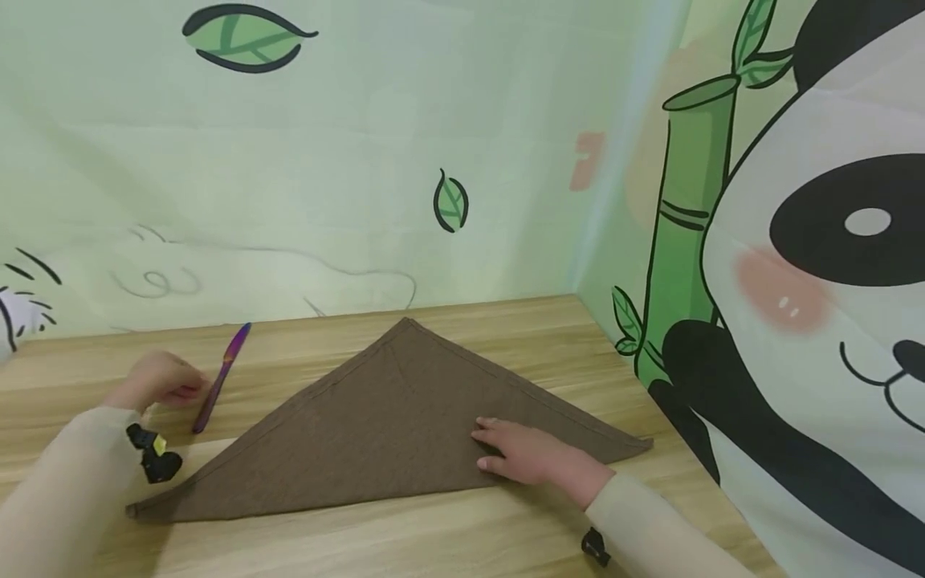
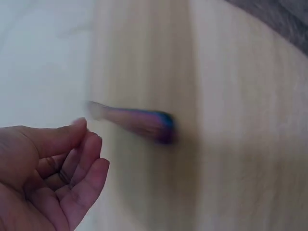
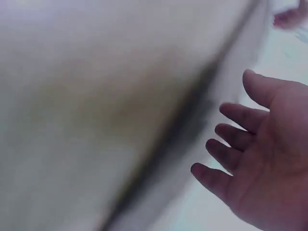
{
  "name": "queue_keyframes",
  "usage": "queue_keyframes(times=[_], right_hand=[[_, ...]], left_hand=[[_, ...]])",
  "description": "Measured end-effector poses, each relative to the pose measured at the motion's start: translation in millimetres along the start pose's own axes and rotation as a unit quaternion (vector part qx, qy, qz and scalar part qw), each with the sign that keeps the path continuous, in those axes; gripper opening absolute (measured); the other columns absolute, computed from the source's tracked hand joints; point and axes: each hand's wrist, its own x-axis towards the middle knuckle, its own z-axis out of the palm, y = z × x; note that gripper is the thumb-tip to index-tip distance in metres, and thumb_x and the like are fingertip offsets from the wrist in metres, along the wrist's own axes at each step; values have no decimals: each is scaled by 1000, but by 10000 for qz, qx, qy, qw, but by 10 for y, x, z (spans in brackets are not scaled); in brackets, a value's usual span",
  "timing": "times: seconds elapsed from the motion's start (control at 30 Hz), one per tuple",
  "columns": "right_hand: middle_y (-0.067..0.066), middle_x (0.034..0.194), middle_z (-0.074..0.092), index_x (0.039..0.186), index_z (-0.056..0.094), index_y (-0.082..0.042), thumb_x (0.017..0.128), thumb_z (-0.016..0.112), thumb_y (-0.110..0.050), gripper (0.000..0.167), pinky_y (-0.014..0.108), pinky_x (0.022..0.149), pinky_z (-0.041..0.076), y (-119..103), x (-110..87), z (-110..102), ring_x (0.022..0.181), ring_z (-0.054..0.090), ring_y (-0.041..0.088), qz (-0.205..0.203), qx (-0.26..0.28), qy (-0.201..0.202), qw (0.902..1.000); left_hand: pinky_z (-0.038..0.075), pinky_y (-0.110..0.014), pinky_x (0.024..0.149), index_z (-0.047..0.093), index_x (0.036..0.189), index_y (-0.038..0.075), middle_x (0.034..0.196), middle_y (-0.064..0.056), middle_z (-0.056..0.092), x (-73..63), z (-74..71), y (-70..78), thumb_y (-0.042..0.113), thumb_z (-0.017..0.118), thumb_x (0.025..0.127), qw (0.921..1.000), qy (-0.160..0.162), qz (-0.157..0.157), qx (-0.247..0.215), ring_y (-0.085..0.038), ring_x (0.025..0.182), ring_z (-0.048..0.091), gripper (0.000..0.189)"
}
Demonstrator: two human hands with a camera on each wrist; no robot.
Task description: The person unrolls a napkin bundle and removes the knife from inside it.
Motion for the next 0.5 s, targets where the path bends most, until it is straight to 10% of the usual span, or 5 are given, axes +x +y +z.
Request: queue_keyframes(times=[0.13,0.27,0.37,0.5], right_hand=[[22,142,62,136,62,1,106,55,-25,40,58,110,48,-24,-51,-334,133,59,42,-156,275,1157,9928],[21,132,67,136,60,1,105,56,-17,36,59,99,55,-124,-212,-762,121,64,41,15,618,2698,9609],[28,140,56,144,49,4,103,60,-18,48,63,103,49,-179,-287,-1034,128,55,45,-93,689,3874,9193],[27,163,31,158,28,1,98,50,-68,94,70,121,26,-173,-266,-1286,152,28,47,-270,325,4764,8782]], left_hand=[[62,-25,67,58,117,-20,88,-11,72,-296,-138,138,15,53,105,9915,161,1156,579,-6,72,64,38],[54,-19,66,57,120,-11,97,-18,70,-739,-238,427,22,54,106,9642,932,2193,1160,-3,78,60,36],[56,-38,86,57,128,-7,116,-28,66,-1091,-294,662,25,67,99,9160,1995,3082,1617,-24,97,64,45],[27,-76,109,51,142,0,145,-32,47,-1332,-370,925,76,59,88,8218,3256,4209,2035,-55,138,36,94]])
